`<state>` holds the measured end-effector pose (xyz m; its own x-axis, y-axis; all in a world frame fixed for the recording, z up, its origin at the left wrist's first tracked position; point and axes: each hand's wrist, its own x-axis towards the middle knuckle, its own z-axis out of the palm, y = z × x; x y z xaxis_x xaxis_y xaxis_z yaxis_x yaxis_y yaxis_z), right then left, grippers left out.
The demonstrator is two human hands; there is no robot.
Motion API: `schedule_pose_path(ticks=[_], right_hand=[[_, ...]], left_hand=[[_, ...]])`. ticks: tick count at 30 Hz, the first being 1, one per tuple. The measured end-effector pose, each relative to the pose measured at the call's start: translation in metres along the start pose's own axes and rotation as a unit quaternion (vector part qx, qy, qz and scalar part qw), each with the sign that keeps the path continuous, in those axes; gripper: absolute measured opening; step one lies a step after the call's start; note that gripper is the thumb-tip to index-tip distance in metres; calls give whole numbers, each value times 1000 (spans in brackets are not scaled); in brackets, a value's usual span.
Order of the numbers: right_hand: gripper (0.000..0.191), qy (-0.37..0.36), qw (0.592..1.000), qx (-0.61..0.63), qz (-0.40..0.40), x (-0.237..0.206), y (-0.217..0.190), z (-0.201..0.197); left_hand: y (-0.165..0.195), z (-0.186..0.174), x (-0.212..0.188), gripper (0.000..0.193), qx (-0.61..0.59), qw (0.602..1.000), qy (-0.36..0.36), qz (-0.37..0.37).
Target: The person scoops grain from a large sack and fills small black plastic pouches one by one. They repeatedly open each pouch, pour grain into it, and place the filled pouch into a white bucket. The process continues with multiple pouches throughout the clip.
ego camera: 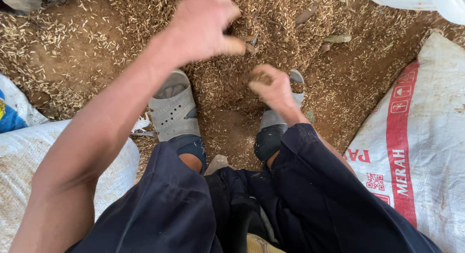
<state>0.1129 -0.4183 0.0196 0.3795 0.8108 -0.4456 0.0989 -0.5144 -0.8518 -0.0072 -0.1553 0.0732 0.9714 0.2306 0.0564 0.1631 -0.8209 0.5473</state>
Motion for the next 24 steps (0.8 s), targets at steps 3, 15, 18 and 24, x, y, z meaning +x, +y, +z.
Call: schedule_pose_path(ticks=[3,15,18,24], right_hand=[[21,11,930,350,114,2,-31,-22],[24,75,953,-147,-256,41,-113,-39],[20,19,933,-308,-184,81,-110,-50],[19,-185,890,-416,-17,127,-121,-61]], left_hand=[[13,12,-10,19,10,999,0,49],[-1,-18,-17,32,-38,974,-5,-224],[15,-4,-19,41,-129,932,-130,-314],[15,7,-15,29,-151,957,-67,-238]])
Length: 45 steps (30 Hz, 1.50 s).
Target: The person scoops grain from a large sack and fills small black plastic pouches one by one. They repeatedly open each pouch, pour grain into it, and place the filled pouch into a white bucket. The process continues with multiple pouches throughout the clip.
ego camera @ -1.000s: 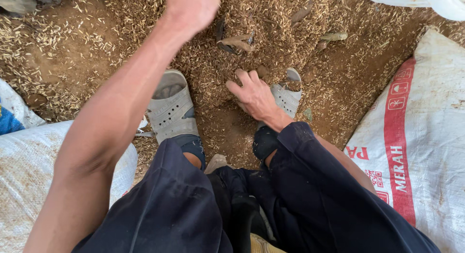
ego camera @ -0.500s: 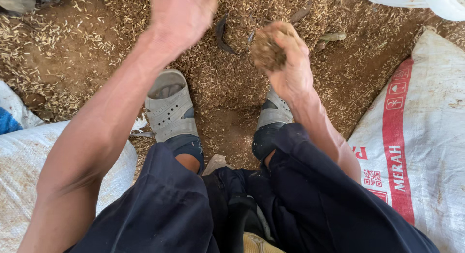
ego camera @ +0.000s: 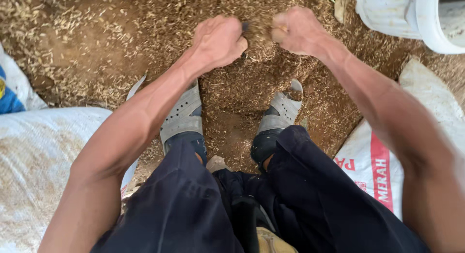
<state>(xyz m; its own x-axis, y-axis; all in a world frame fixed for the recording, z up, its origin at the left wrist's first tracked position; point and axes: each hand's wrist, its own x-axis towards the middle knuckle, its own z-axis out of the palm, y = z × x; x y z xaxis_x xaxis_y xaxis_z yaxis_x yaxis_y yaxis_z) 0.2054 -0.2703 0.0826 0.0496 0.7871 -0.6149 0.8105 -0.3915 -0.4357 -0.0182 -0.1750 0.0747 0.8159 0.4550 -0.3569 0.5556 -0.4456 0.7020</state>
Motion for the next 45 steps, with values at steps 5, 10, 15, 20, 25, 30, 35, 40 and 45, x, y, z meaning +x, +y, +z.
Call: schedule_pose_path(ticks=[5,10,15,20,25,30,35,40,45], right_hand=[[21,-32,993,-110,-20,-22,-10,-16],[25,-6,968,-161,-194,5,-8,-39],[20,-40,991,73,-100,34,-23,-9],[21,3,959,270,-85,0,-24,18],[22,5,986,164,13,-14,-13,14],[22,31,991,34,-126,-2,-12,18],[26,11,997,34,-66,-1,-12,25],[43,274,907,-82,-308,4,-7,7],[45,40,980,-155,-114,15,-15,13]], left_hand=[[-12,-20,-8,25,56,994,-64,64],[-41,-46,-24,20,-3,999,-39,14],[-55,-38,-38,27,-162,984,30,71],[-52,-19,-36,20,-251,968,-4,16],[-53,-11,-41,50,-34,999,21,-31],[-43,9,-48,36,-16,997,80,-4],[-47,12,-38,26,-22,996,84,-9],[-57,8,-36,33,108,958,253,81],[-46,8,-34,23,-13,979,199,46]])
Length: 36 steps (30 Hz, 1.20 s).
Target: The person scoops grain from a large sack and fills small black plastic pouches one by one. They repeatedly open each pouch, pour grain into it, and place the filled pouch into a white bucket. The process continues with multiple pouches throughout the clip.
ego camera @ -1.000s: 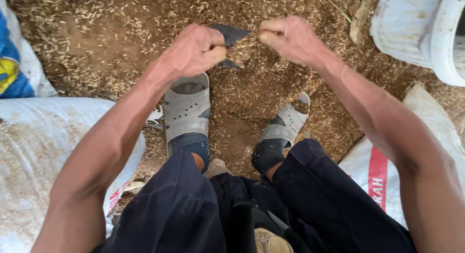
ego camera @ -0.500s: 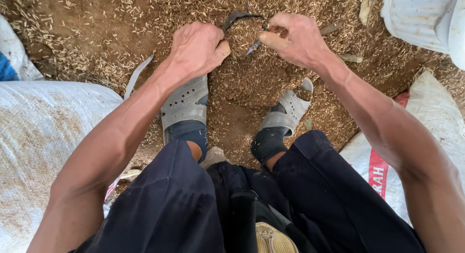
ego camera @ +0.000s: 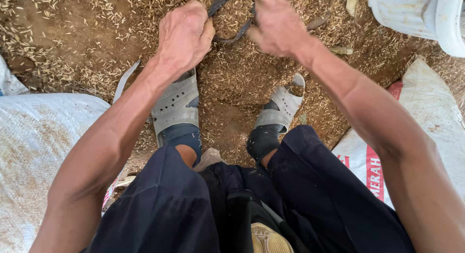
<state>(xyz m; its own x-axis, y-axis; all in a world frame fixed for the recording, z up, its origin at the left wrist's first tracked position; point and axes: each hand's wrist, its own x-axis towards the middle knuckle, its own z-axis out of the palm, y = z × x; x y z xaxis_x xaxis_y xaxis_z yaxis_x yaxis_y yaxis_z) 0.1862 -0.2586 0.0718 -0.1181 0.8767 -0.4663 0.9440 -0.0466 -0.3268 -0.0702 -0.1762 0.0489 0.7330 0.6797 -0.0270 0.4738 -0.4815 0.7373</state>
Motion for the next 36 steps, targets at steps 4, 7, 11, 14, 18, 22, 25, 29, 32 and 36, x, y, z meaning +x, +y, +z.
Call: schedule_pose_path(ticks=[4,7,11,14,18,22,25,29,32,36], right_hand=[[56,7,997,-43,-60,-14,-20,30],[80,81,969,-164,-166,-32,-21,47],[57,58,957,-213,-190,-38,-13,61],[34,40,960,-224,-164,-30,-10,64],[25,-39,991,126,21,-20,-11,38],[17,-47,916,379,120,-32,-12,-13],[18,41,750,660,23,-37,-27,-36],[33,46,806,590,32,-38,-41,-43],[51,90,971,220,17,-35,-41,-40],[67,107,982,-29,-156,-32,-37,-27]], left_hand=[[7,-10,9,17,-22,1000,8,-18],[4,-18,17,23,12,999,27,32],[6,-15,31,19,-17,997,-3,73],[6,-16,39,25,-20,999,-17,48],[5,-23,34,25,-4,999,-27,29],[14,-11,32,54,8,987,-128,-95],[24,0,32,108,29,999,-11,33],[30,-5,28,89,-18,985,-133,-105],[19,-24,22,56,-62,995,-61,-39],[12,-30,22,34,-86,994,-52,-53]])
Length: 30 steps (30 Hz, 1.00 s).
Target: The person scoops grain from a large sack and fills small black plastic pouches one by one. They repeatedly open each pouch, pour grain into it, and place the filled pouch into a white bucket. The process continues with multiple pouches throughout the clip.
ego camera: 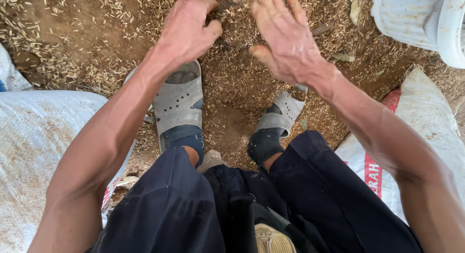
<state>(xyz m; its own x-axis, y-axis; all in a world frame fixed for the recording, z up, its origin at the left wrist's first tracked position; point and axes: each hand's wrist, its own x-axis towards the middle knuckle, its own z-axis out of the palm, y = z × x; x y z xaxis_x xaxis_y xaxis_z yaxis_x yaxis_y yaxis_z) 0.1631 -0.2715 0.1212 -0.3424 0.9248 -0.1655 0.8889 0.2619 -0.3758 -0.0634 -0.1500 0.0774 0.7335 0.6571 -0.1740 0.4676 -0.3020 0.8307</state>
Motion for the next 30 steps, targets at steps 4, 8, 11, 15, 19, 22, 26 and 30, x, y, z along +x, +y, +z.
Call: schedule_pose_path(ticks=[4,8,11,15,19,22,26,30], right_hand=[[83,-104,992,-60,-47,-4,-13,22],[85,-84,995,-25,-49,-12,-19,26],[87,-57,994,-46,-75,-8,-18,25],[83,-79,991,-75,-75,2,-17,28],[54,-31,994,-20,-108,0,3,25],[31,114,989,97,-12,-4,28,19],[27,104,990,82,55,-1,39,18],[44,-148,965,106,191,-11,8,43]], left_hand=[[0,7,4,22,-47,997,-27,-46],[-7,5,7,25,-100,992,-20,-71],[-12,5,8,25,-119,992,-21,-47],[-11,10,8,25,-129,992,-1,5],[-1,10,9,30,-140,987,-23,-71],[4,13,10,34,-37,998,-29,-45],[-1,24,19,32,47,998,-28,-10],[-18,26,20,37,16,1000,-16,9]])
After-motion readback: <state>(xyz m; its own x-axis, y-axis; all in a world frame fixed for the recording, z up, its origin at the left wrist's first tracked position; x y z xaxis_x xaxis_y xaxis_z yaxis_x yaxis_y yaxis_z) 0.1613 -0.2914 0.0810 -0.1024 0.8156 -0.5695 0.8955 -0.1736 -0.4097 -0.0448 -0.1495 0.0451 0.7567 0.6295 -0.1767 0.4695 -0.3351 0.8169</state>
